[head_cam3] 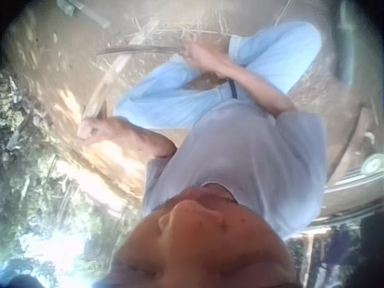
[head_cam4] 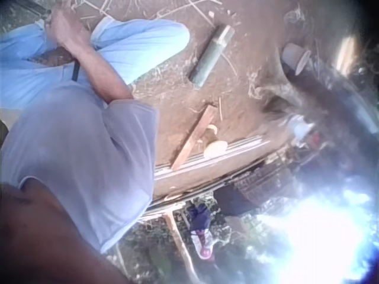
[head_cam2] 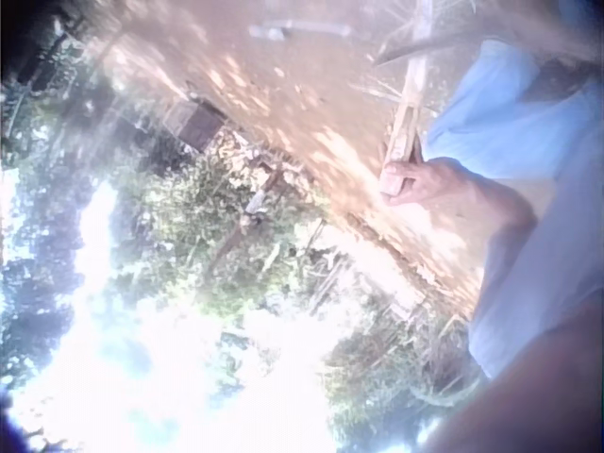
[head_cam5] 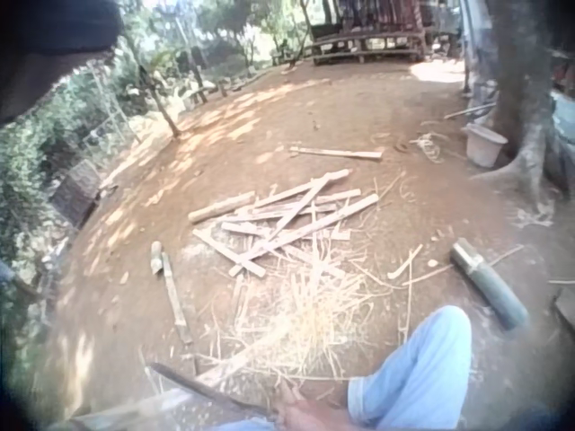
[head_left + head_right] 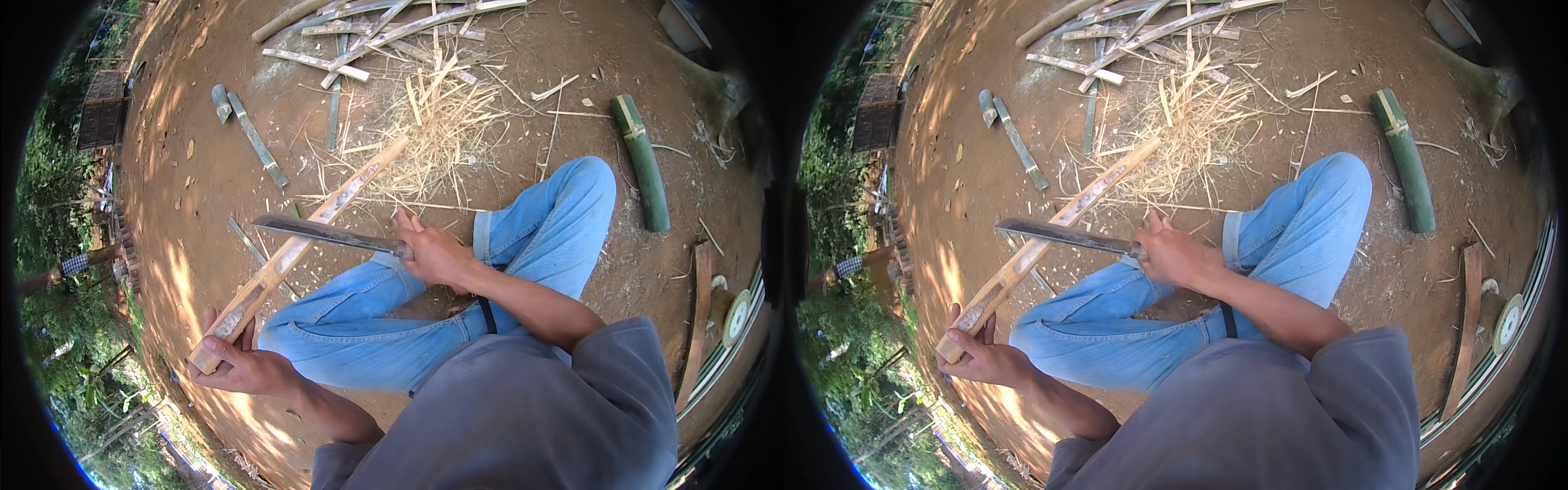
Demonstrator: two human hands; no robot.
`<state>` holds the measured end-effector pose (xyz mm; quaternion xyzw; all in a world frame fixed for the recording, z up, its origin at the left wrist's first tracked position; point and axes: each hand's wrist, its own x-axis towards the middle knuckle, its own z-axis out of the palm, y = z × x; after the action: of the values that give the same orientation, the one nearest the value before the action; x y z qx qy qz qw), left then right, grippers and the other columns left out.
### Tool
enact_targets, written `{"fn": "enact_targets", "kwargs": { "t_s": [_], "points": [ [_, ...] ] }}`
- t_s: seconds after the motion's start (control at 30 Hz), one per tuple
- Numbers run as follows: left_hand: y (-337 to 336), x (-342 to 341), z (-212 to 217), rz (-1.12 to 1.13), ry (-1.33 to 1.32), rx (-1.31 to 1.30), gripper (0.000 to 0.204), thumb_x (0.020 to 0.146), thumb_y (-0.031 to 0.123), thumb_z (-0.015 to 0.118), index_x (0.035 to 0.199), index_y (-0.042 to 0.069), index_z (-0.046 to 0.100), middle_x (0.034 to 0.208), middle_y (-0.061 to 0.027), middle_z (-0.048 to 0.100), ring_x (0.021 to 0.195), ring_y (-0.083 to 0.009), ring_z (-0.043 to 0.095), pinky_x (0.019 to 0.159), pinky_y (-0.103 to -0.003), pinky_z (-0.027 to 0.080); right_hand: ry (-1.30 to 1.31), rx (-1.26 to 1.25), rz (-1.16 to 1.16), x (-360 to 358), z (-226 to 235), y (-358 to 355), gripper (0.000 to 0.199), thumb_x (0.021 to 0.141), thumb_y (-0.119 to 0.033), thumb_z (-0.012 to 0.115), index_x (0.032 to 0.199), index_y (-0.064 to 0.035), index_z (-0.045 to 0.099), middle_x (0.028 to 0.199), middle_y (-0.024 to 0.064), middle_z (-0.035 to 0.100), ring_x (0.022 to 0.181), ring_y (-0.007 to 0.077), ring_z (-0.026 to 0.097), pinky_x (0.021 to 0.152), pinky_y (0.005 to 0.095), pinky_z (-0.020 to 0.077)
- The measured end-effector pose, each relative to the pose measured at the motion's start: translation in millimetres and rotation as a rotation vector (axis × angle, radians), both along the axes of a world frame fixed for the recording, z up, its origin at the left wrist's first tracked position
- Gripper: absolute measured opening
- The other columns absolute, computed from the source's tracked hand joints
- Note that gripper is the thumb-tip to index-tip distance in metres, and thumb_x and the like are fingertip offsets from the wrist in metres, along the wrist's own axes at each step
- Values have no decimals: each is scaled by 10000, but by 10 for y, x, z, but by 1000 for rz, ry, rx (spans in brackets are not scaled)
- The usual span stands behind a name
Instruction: The person sits cross-legged on the ground and uses a knife to shave thin strips from a rectangular piece of wood. They repeatedly scrape the blade along the wood's surface to create shavings, occasionally rotating the wood to work on different sides.
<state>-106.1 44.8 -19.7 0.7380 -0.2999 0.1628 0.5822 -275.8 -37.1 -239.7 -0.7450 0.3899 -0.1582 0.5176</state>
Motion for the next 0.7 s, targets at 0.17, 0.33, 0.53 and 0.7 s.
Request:
{"fn": "enact_targets", "kwargs": {
  "t_s": [0.17,0.33,0.53,0.7],
  "points": [
    [59,69,5,19,-10,6,385,992,302,510,1092,-15,316,1099,-297,606,900,-341,689,625,-336,654,90,186,-109,34,-97,-305,242,803,-215,616,956,-29,640,835,256,655,776,435,643,710,490,517],
    [32,-8,13,4,3,15,433,982,312,532,1154,-6,294,1069,-323,605,842,-341,698,585,-327,651,104,77,-162,-75,-462,-317,235,817,-213,605,900,2,651,804,269,648,774,430,650,702,506,515],
    [15,1,-29,61,9,21,420,985,296,527,1171,-9,306,1137,-308,595,889,-330,690,590,-324,649,49,-13,-116,-266,-483,-176,262,834,-255,629,884,2,627,784,258,646,764,419,648,650,487,499],
    [108,86,127,-187,43,85,468,975,237,548,1295,-12,315,1227,-288,564,1040,-331,647,668,-306,646,187,335,-320,-274,-483,-470,239,801,-205,634,930,-4,628,842,261,656,763,424,646,668,491,501]
  ]
}}
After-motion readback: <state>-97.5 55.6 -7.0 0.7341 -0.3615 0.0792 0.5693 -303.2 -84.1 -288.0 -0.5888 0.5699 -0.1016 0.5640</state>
